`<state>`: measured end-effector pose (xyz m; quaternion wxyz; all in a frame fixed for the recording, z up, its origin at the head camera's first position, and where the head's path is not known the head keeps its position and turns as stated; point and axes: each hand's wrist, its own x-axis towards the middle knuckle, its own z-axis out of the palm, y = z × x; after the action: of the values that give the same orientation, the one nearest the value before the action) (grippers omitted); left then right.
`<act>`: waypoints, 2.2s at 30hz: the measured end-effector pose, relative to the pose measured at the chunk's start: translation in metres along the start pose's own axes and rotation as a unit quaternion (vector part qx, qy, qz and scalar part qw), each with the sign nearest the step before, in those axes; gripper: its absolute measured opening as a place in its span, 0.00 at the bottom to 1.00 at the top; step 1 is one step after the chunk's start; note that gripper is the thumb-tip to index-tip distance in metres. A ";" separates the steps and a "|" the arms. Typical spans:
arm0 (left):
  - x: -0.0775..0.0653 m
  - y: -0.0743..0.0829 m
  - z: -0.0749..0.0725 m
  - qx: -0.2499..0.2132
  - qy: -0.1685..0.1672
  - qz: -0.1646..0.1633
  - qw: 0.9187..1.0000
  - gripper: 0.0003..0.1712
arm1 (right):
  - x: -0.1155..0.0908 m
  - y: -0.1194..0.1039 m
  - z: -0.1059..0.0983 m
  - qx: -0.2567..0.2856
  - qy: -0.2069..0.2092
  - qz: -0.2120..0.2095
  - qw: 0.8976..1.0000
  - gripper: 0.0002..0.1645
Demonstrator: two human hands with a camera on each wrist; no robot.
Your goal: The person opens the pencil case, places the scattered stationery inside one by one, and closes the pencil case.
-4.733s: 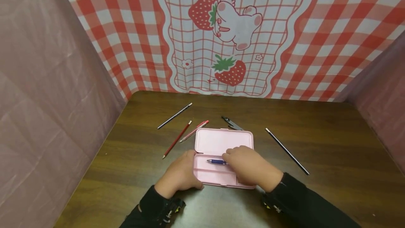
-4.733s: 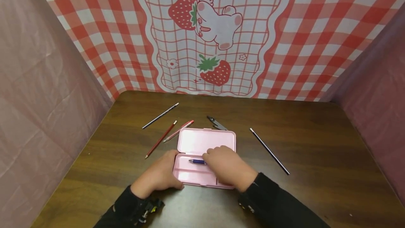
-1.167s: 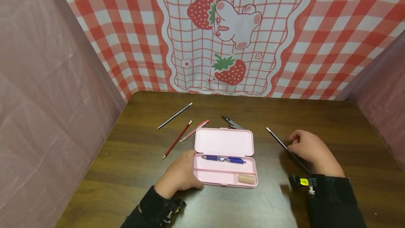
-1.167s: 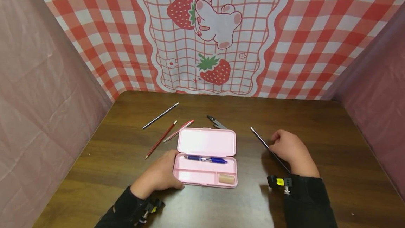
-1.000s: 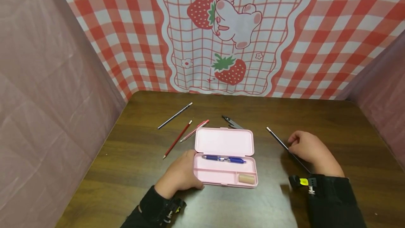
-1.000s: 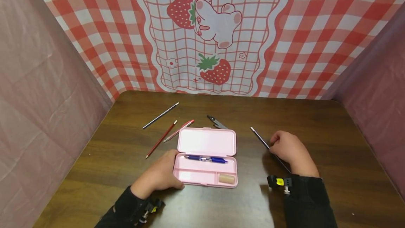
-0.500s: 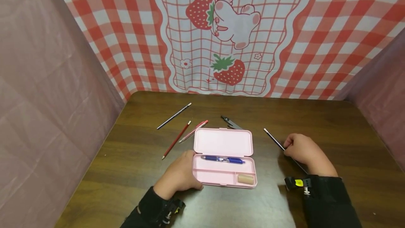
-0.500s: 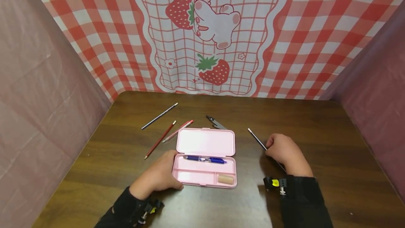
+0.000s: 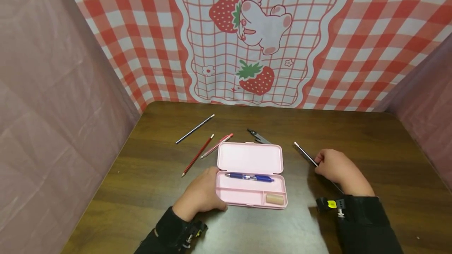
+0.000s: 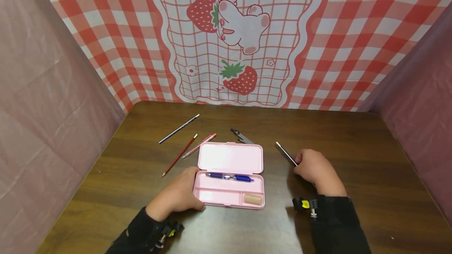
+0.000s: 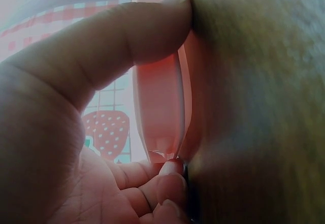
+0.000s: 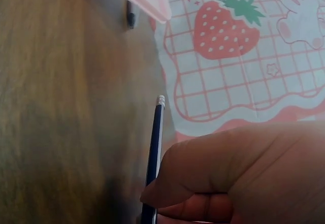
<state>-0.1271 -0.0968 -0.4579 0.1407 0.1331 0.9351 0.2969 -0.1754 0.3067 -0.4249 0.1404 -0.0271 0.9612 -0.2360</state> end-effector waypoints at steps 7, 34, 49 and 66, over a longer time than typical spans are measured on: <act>0.000 0.001 0.000 0.002 -0.003 -0.004 1.000 0.60 | -0.008 -0.009 -0.005 -0.001 0.017 -0.021 1.000 0.11; 0.000 0.000 -0.001 0.003 -0.006 -0.002 1.000 0.60 | -0.020 -0.077 0.007 -0.066 0.023 -0.110 0.991 0.11; -0.002 0.003 -0.002 -0.001 -0.009 -0.008 1.000 0.60 | -0.027 -0.107 0.027 -0.192 0.012 -0.196 0.962 0.09; -0.002 0.003 -0.002 -0.004 -0.006 -0.007 1.000 0.59 | -0.022 -0.136 0.059 -0.215 -0.037 -0.242 0.945 0.18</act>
<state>-0.1258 -0.0960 -0.4542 0.1487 0.1280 0.9340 0.2986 -0.1398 0.1628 -0.4067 0.1053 -0.2968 0.9479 -0.0490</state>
